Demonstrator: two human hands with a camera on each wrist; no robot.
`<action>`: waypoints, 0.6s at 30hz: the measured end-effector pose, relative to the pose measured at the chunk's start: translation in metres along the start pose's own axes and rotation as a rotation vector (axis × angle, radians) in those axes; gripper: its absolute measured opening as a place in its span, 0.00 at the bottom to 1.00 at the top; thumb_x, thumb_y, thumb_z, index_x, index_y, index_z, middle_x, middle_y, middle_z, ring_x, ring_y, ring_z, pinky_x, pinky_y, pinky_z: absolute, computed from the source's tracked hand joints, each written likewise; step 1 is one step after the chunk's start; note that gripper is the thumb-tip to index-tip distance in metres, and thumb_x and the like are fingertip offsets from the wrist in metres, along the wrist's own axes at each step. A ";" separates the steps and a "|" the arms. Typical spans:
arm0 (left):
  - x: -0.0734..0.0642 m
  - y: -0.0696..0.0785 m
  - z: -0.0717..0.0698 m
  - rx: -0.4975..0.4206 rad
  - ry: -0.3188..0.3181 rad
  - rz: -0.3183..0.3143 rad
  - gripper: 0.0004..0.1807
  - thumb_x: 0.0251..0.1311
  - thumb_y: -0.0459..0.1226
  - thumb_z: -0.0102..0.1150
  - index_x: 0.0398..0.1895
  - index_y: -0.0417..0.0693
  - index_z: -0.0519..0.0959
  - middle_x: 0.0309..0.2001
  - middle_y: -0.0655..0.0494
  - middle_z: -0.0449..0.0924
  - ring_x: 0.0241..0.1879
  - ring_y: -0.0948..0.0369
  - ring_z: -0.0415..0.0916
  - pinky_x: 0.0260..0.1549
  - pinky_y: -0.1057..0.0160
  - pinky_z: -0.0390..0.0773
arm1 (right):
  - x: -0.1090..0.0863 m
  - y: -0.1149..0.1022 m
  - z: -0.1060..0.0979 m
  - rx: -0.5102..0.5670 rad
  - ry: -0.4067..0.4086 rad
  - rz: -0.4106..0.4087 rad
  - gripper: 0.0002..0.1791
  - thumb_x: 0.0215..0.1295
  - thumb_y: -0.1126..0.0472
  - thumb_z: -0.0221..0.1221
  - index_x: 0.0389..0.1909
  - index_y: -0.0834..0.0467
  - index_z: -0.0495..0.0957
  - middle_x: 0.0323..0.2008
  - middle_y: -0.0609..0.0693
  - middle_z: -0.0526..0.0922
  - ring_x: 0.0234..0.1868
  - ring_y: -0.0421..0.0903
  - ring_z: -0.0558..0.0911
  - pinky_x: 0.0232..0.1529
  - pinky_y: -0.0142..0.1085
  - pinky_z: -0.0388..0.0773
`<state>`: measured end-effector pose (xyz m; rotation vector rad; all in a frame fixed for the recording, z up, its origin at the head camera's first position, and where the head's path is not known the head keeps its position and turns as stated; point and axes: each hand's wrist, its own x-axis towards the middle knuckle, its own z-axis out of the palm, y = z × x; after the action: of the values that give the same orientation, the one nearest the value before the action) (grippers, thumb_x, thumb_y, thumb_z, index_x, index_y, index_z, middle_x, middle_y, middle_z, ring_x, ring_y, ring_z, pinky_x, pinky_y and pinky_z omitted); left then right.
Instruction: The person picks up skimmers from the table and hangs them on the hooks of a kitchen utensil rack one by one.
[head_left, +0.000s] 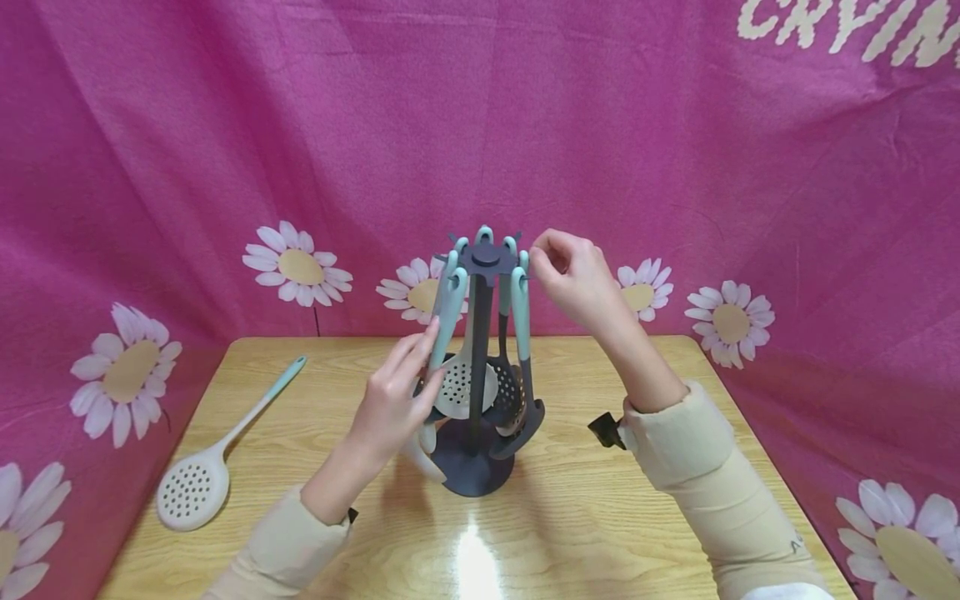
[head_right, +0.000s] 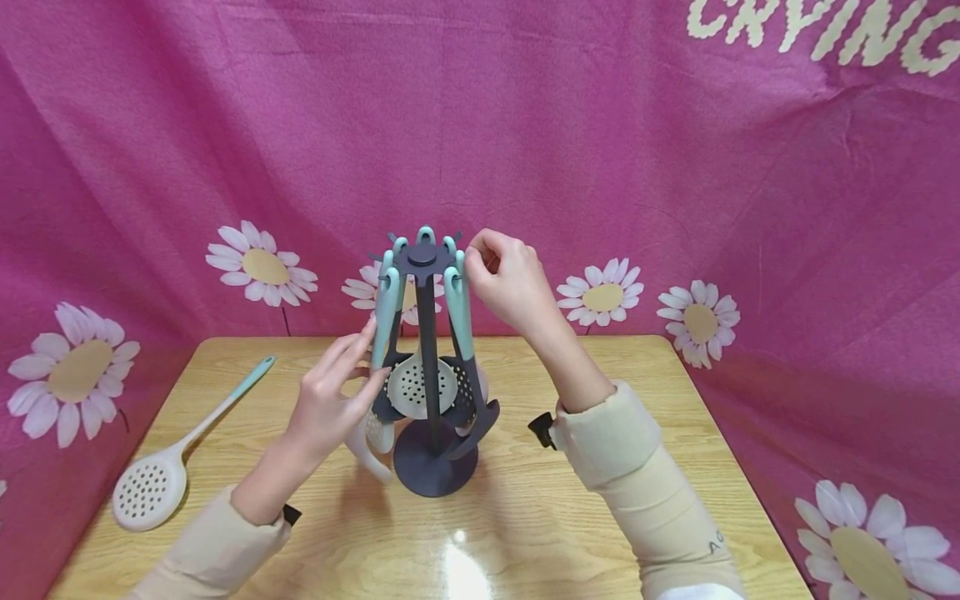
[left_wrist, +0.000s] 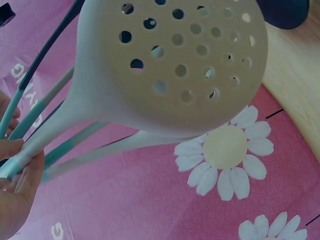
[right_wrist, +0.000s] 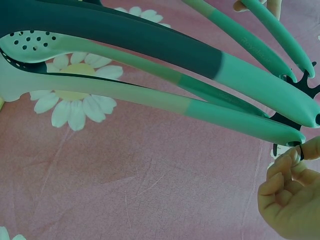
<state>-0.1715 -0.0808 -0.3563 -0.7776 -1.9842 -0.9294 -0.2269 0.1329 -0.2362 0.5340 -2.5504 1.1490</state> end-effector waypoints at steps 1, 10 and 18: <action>-0.001 0.000 0.001 -0.003 0.007 0.005 0.36 0.38 0.22 0.69 0.56 0.30 0.69 0.41 0.40 0.75 0.31 0.55 0.77 0.27 0.62 0.80 | 0.000 0.000 0.000 0.001 0.001 0.000 0.10 0.63 0.62 0.47 0.29 0.61 0.75 0.21 0.51 0.70 0.25 0.45 0.67 0.26 0.35 0.64; -0.005 -0.001 0.009 -0.062 0.059 0.004 0.36 0.38 0.22 0.68 0.56 0.29 0.69 0.42 0.38 0.75 0.33 0.52 0.78 0.28 0.58 0.81 | 0.000 0.000 0.000 0.008 0.003 0.008 0.10 0.63 0.62 0.47 0.29 0.61 0.75 0.21 0.52 0.69 0.24 0.45 0.67 0.25 0.35 0.63; -0.007 -0.002 0.015 -0.086 0.090 -0.008 0.36 0.36 0.20 0.68 0.56 0.29 0.69 0.43 0.38 0.74 0.34 0.52 0.78 0.30 0.59 0.81 | 0.000 0.000 0.001 0.008 0.007 0.005 0.10 0.63 0.62 0.47 0.29 0.61 0.75 0.21 0.51 0.69 0.25 0.46 0.67 0.26 0.35 0.64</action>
<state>-0.1750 -0.0713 -0.3692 -0.7630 -1.8812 -1.0424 -0.2267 0.1324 -0.2364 0.5253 -2.5432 1.1611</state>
